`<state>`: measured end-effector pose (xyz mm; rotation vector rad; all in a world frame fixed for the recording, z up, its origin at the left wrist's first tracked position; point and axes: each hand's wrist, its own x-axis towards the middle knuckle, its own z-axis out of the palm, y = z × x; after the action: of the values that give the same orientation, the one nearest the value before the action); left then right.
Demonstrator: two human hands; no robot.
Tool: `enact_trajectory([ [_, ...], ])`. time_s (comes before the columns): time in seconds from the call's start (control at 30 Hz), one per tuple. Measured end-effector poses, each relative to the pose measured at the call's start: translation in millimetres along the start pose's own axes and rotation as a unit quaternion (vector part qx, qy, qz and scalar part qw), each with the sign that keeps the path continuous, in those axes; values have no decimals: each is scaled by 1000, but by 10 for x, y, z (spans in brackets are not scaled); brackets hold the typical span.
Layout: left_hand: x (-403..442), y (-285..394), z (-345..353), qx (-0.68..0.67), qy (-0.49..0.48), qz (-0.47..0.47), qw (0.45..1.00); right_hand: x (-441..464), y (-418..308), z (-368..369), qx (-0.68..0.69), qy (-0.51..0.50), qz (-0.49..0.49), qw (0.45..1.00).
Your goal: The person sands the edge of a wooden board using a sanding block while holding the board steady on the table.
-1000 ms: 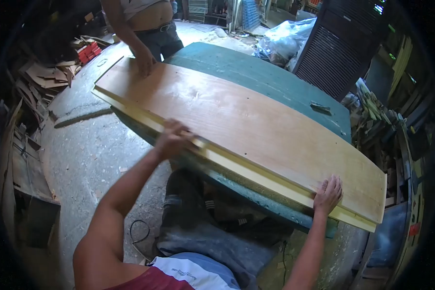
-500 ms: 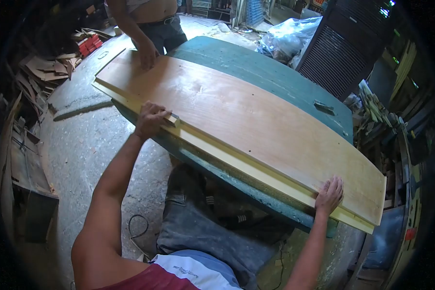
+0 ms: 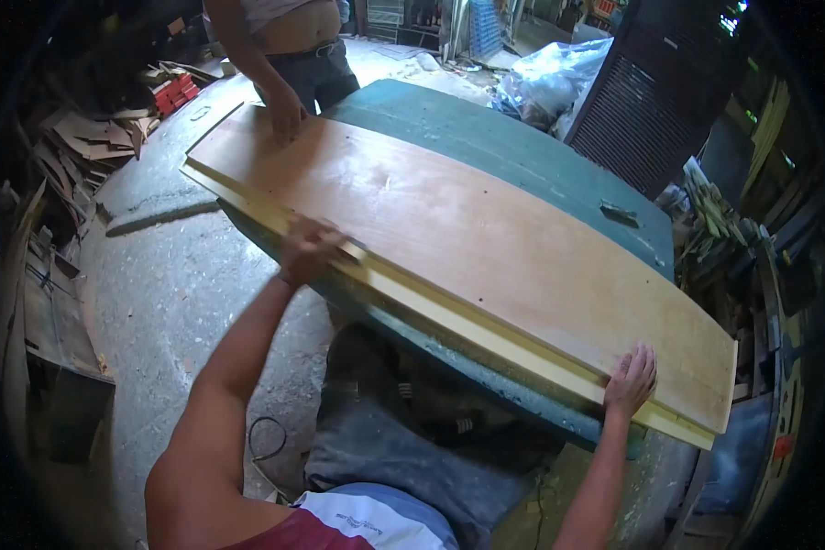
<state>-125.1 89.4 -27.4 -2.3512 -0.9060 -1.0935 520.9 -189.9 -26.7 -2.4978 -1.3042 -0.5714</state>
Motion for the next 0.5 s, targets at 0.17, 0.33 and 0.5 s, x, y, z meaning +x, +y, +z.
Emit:
enact_trajectory([
  [0.17, -28, -713, -438, -3, -32, -36, 999, 9, -88, -66, -7, -5, 11, 1000],
  [0.33, 11, -1052, -439, -194, -137, -189, 953, -11, -99, -61, -17, -15, 15, 1000],
  [0.5, 192, -966, -428, -218, -207, -189, 935, -5, -92, -48, -15, 0, 9, 1000],
])
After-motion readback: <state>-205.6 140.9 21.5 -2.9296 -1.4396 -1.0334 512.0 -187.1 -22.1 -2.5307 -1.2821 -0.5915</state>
